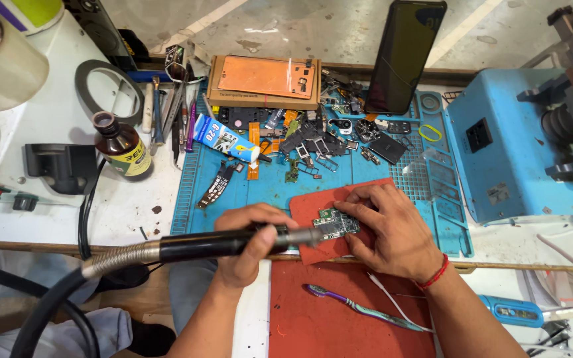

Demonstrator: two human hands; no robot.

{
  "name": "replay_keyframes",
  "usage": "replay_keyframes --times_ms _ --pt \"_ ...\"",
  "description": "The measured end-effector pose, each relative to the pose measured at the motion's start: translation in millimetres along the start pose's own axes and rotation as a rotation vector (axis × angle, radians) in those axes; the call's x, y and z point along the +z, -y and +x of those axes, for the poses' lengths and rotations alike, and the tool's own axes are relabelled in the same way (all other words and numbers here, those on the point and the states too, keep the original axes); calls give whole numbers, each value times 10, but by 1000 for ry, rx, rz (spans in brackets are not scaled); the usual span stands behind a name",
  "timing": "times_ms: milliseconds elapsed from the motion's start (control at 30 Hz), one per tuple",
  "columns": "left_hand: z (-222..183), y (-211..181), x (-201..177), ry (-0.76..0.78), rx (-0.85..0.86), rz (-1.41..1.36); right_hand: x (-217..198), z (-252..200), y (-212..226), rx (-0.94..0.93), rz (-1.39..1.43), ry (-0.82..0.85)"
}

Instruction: The person uses a brush to clean a small green motherboard and then applies heat from a hot air soldering station to a specific area on the board while holding it in place.

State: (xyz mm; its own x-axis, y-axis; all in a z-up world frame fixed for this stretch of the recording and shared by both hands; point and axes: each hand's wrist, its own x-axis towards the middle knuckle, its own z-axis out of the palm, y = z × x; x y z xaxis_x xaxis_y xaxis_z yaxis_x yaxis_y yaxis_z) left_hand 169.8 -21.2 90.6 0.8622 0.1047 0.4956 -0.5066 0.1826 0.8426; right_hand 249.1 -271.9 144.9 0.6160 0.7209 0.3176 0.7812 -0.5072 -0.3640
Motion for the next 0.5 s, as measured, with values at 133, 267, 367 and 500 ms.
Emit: replay_keyframes --times_ms 133,267,367,500 --pt "25 -5 12 19 31 138 8 13 5 19 8 -11" --pt "20 -13 43 -14 -19 130 -4 13 13 28 14 -16" --pt "8 -32 28 31 15 127 5 29 24 33 5 -9" --pt "9 -19 29 -46 -47 194 9 6 8 26 9 -13"
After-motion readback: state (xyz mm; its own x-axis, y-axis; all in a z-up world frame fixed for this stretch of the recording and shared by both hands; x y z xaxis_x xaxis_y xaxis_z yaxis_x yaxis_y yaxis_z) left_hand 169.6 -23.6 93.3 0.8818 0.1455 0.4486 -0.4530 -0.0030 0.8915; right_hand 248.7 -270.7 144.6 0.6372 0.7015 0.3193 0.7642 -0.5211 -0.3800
